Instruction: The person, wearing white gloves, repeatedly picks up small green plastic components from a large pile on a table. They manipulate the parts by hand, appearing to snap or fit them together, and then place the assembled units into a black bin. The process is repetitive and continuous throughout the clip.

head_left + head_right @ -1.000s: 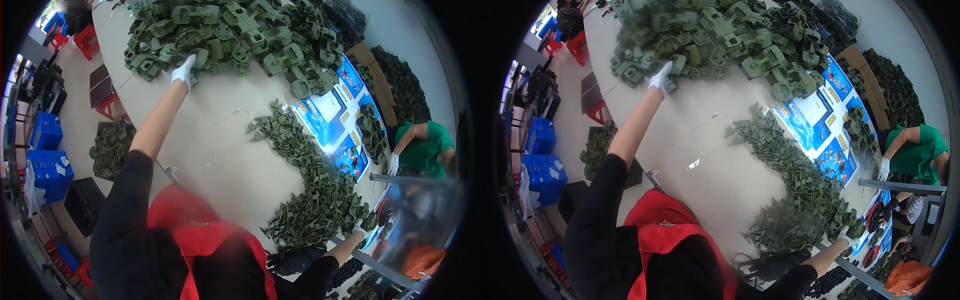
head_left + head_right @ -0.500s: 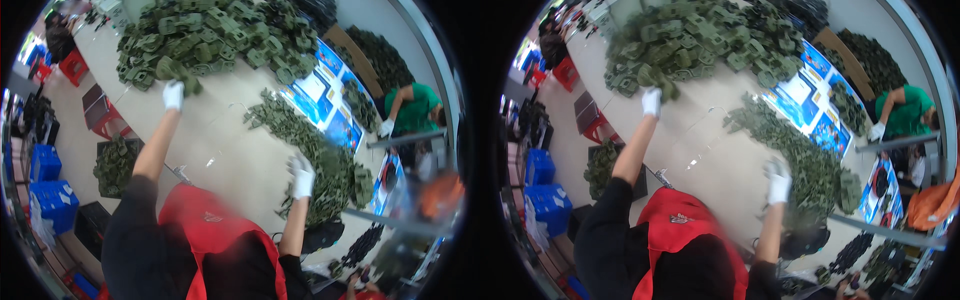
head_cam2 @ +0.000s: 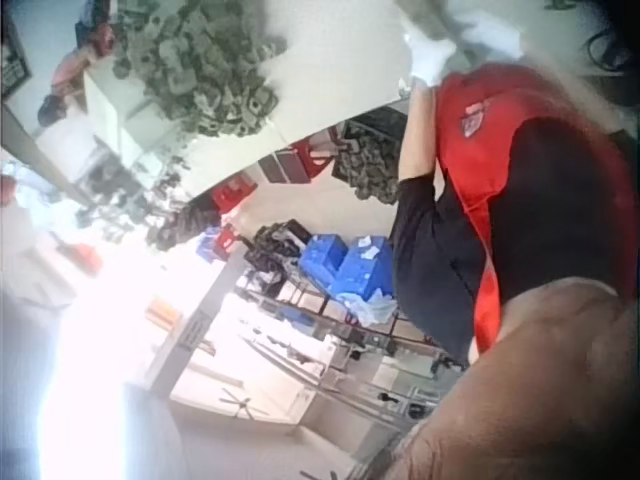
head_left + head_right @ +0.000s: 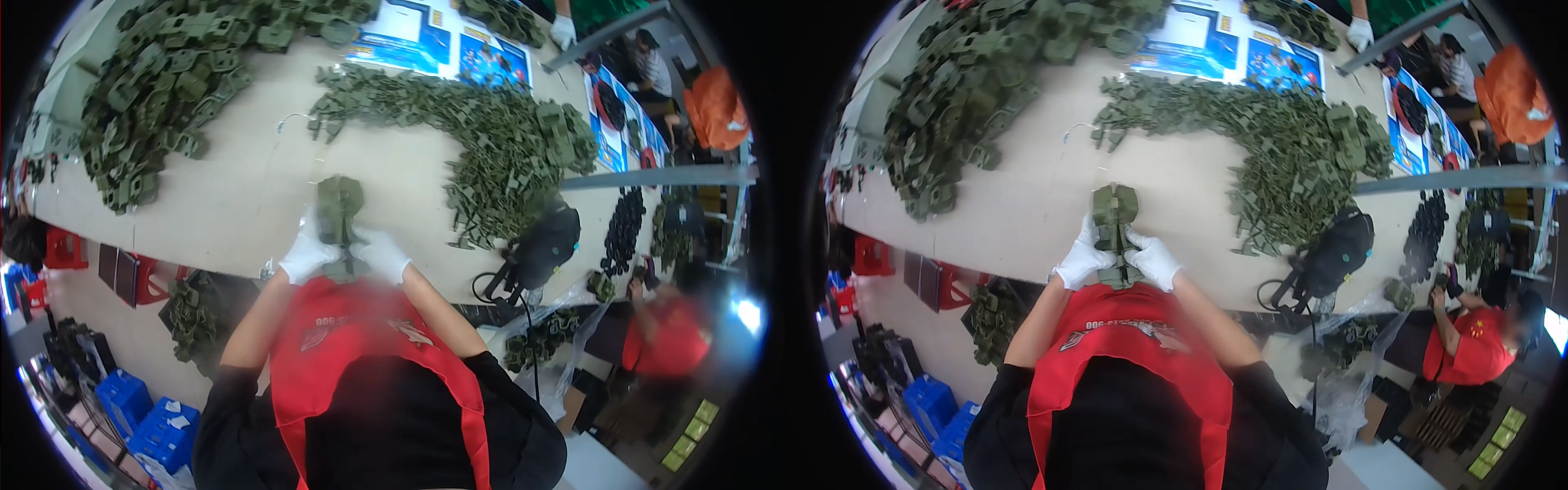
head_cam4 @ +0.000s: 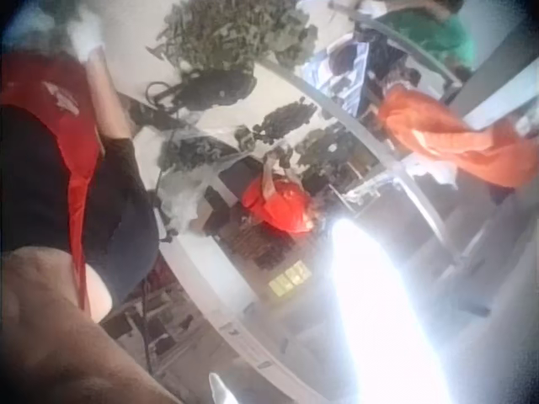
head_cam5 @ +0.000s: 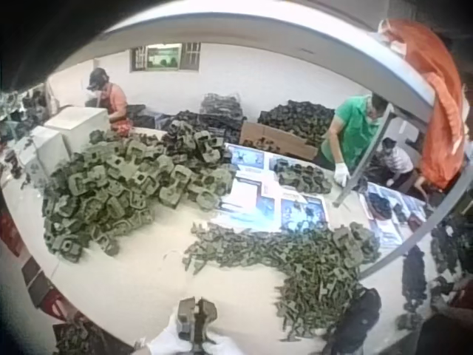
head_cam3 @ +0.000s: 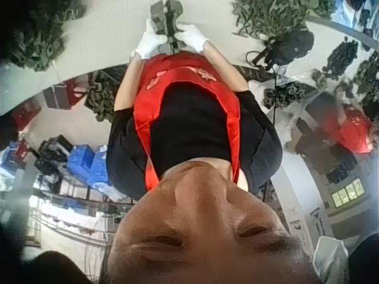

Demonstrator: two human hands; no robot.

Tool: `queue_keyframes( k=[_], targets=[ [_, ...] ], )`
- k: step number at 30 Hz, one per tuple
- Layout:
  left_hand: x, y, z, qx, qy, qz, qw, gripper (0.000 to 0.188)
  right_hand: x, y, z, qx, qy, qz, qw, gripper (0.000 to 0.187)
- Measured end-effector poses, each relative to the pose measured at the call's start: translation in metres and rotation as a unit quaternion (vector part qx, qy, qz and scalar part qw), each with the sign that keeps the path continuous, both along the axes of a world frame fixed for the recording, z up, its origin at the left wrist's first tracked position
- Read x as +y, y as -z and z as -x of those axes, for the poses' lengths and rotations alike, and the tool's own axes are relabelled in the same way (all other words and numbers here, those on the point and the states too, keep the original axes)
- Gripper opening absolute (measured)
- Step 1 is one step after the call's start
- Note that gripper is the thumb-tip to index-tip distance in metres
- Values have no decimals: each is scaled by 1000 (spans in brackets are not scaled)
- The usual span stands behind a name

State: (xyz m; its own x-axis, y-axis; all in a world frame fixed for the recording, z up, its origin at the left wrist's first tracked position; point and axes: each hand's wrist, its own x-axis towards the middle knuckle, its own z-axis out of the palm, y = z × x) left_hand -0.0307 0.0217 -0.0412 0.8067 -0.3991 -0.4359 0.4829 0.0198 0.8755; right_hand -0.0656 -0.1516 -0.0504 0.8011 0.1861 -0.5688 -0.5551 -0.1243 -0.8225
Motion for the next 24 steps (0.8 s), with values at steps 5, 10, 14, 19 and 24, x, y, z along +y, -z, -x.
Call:
queue_keyframes(
  k=[5, 10, 14, 19, 24],
  targets=[
    [38, 1, -3, 141, 19, 251, 958, 105, -51, 37, 3, 110, -24, 94, 989, 57],
    [23, -13, -12, 188, 68, 315, 928, 105, -91, 20, -66, -74, -242, 483, 839, 49],
    [0, -4, -15, 154, 2, 252, 955, 74, -164, 40, -122, -105, -213, 789, 567, 22],
    [-31, -43, -24, 133, -102, 111, 980, 34, -191, 49, -134, -252, -269, 738, 566, 22],
    [-34, -52, -18, 85, -151, 177, 969, 41, -179, -9, -122, -284, -15, 533, 797, 24]
  ],
)
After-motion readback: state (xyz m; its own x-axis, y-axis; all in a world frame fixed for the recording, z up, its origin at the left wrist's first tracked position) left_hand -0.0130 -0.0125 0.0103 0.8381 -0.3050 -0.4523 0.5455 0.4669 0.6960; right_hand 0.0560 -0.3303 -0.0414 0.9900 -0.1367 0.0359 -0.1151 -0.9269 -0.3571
